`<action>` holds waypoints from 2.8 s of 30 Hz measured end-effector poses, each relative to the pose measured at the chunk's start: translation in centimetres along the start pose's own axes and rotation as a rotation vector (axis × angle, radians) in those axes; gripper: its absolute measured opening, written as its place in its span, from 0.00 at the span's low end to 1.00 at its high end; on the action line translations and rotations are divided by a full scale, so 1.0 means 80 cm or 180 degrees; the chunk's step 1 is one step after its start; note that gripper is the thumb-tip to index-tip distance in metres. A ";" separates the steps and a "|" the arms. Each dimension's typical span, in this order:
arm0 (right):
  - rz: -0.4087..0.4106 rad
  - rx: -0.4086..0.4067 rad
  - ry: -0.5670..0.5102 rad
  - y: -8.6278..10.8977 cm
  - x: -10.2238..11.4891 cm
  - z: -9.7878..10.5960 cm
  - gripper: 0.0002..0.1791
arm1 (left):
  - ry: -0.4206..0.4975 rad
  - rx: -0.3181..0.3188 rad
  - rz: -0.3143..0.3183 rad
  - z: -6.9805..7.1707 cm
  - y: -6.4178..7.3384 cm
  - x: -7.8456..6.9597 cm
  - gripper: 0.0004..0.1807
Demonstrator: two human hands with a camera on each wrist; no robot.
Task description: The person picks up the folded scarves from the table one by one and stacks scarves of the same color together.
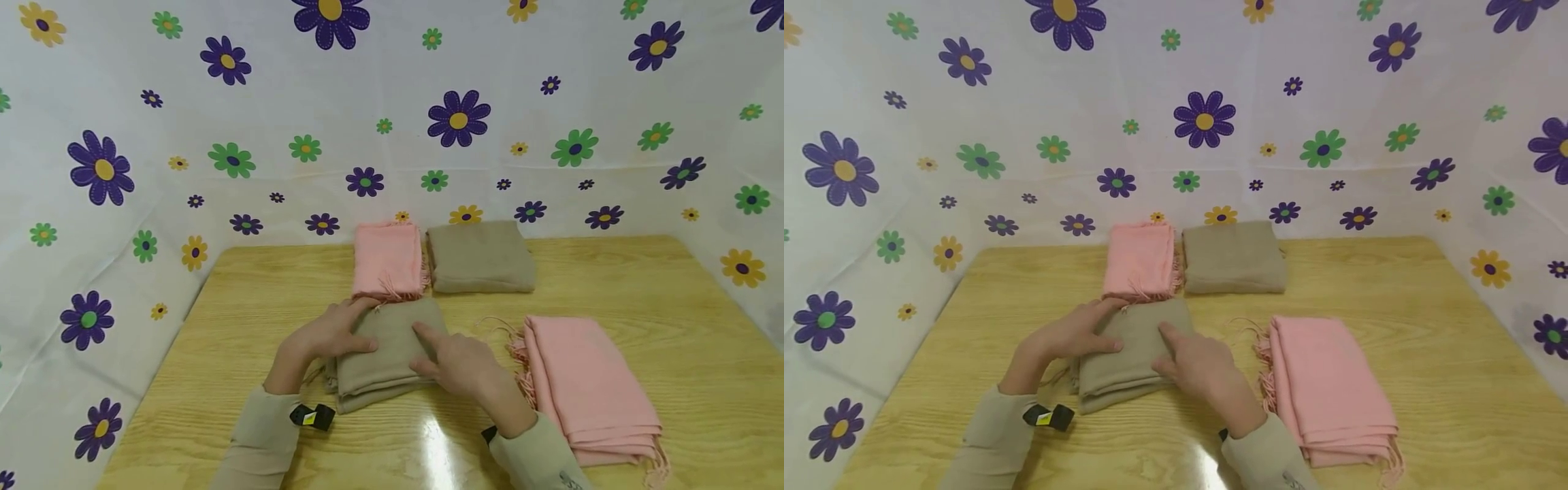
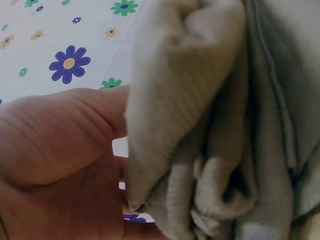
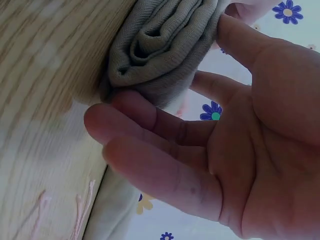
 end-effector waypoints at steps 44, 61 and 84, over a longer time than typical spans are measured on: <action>0.0003 -0.0088 0.0006 -0.006 -0.014 -0.005 0.37 | -0.0211 -0.0038 0.0333 -0.007 0.011 -0.006 0.39; -0.0080 0.0071 0.0146 0.001 -0.006 -0.006 0.35 | -0.0181 0.0001 0.0377 -0.007 0.013 -0.004 0.41; 0.0002 -0.0163 -0.0014 0.001 -0.010 -0.006 0.34 | -0.0252 0.0088 0.0722 -0.010 0.026 -0.019 0.39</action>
Point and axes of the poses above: each hand's wrist, its own y-axis away from the middle knuckle, its own z-axis out of the back of the hand, x = y × z, the point moved 4 cm from there along -y, towards the middle knuckle, and after that the axes turned 3 degrees about y, right-handed, at the moved point
